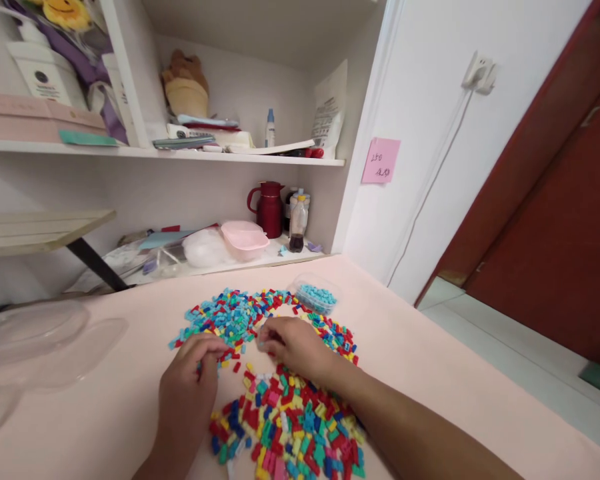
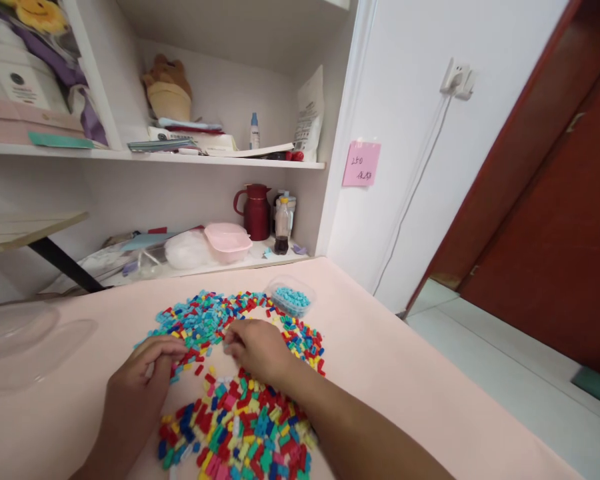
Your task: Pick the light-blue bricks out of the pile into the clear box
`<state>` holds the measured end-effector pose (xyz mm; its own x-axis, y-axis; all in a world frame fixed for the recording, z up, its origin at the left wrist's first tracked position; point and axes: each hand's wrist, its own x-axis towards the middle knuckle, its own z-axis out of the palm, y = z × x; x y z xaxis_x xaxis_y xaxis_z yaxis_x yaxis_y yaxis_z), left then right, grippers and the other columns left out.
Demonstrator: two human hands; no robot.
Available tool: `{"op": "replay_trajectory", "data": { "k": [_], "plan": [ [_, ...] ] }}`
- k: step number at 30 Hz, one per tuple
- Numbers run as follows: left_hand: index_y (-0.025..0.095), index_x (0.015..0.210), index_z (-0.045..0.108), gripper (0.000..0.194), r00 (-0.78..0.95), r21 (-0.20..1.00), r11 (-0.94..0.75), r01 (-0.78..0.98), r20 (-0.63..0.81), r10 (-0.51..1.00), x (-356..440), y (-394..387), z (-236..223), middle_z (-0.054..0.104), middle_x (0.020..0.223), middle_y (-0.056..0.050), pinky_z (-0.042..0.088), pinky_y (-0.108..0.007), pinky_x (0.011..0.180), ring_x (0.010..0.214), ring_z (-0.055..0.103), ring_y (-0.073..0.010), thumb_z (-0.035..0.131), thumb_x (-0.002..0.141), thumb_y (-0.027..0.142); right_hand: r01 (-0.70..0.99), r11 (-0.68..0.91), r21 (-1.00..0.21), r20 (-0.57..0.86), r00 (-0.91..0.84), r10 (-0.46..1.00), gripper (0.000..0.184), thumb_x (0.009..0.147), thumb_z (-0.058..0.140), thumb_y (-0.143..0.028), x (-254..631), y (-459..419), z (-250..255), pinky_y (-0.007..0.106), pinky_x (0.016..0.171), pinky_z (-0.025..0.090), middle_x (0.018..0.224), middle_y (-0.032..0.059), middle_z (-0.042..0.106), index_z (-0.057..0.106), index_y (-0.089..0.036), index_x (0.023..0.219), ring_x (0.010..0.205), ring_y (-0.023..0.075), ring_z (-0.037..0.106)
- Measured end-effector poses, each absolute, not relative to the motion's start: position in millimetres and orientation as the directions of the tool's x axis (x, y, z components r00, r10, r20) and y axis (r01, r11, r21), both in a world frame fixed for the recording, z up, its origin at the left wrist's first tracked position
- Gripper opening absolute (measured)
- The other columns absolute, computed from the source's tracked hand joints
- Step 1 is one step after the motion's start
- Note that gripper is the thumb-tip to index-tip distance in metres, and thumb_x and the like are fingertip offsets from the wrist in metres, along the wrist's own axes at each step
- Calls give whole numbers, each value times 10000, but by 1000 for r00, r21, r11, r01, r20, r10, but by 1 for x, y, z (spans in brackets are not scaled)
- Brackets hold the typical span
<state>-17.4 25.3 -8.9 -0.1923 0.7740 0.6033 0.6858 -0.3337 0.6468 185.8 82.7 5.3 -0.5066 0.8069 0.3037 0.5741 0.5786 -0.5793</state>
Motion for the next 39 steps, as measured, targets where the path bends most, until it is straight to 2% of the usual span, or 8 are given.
{"op": "replay_trajectory", "data": {
  "k": [3, 7, 10, 12, 25, 32, 35, 39],
  "plan": [
    [249, 705, 672, 243, -197, 646, -328, 689, 603, 773, -16, 25, -10, 698, 848, 2, 488, -288, 798, 856, 644, -174, 451, 804, 242, 512, 540, -668, 429, -328, 842, 78, 846, 570, -213, 202, 87, 25, 241, 664, 438, 776, 0, 691, 645, -214, 870, 700, 146, 615],
    [249, 705, 673, 243, -223, 672, -309, 673, 582, 782, -15, 24, -10, 697, 849, 3, 487, -280, 787, 850, 643, -172, 449, 799, 247, 464, 490, -738, 563, 23, 826, 149, 847, 561, -300, 243, 100, 50, 285, 739, 475, 814, 16, 702, 660, -202, 898, 755, 168, 631],
    [245, 698, 668, 241, -250, 700, -295, 651, 564, 787, -15, 24, -10, 695, 851, 0, 486, -280, 790, 853, 641, -174, 449, 797, 266, 501, 451, -738, 612, 216, 761, 201, 841, 557, -321, 272, 114, 50, 323, 797, 466, 832, 36, 708, 676, -189, 935, 810, 191, 640],
    [244, 698, 667, 235, -274, 715, -275, 642, 549, 790, -16, 25, -10, 696, 853, -3, 484, -288, 797, 854, 641, -180, 452, 785, 279, 528, 411, -743, 603, 264, 753, 217, 833, 555, -329, 285, 124, 42, 343, 824, 459, 855, 48, 713, 685, -187, 932, 839, 202, 636],
    [248, 692, 669, 227, -320, 764, -201, 613, 473, 821, -18, 26, -7, 706, 876, -15, 484, -329, 810, 852, 647, -207, 461, 710, 336, 670, 435, -602, 671, 129, 730, 242, 835, 499, -232, 281, 137, 19, 393, 898, 441, 967, 68, 695, 731, -219, 904, 945, 226, 606],
    [240, 693, 671, 216, -329, 778, -218, 590, 478, 815, -19, 26, -11, 703, 872, -21, 483, -330, 800, 844, 646, -208, 477, 717, 334, 606, 495, -623, 688, 124, 715, 262, 867, 466, -204, 271, 128, 27, 354, 837, 476, 978, 65, 680, 711, -212, 959, 916, 204, 611],
    [236, 687, 674, 223, -321, 762, -254, 595, 516, 794, -19, 26, -12, 700, 846, -21, 489, -309, 791, 847, 645, -199, 470, 735, 312, 535, 591, -604, 699, -2, 715, 257, 888, 462, -196, 251, 117, 27, 329, 821, 493, 974, 63, 671, 701, -218, 980, 897, 189, 617],
    [235, 686, 666, 219, -303, 742, -292, 603, 552, 777, -18, 26, -12, 695, 824, -9, 494, -277, 738, 799, 642, -175, 464, 762, 274, 525, 700, -485, 637, -337, 693, 305, 879, 472, -138, 219, 100, 15, 351, 910, 475, 1061, 69, 645, 671, -242, 1086, 1007, 194, 592]
  ]
}}
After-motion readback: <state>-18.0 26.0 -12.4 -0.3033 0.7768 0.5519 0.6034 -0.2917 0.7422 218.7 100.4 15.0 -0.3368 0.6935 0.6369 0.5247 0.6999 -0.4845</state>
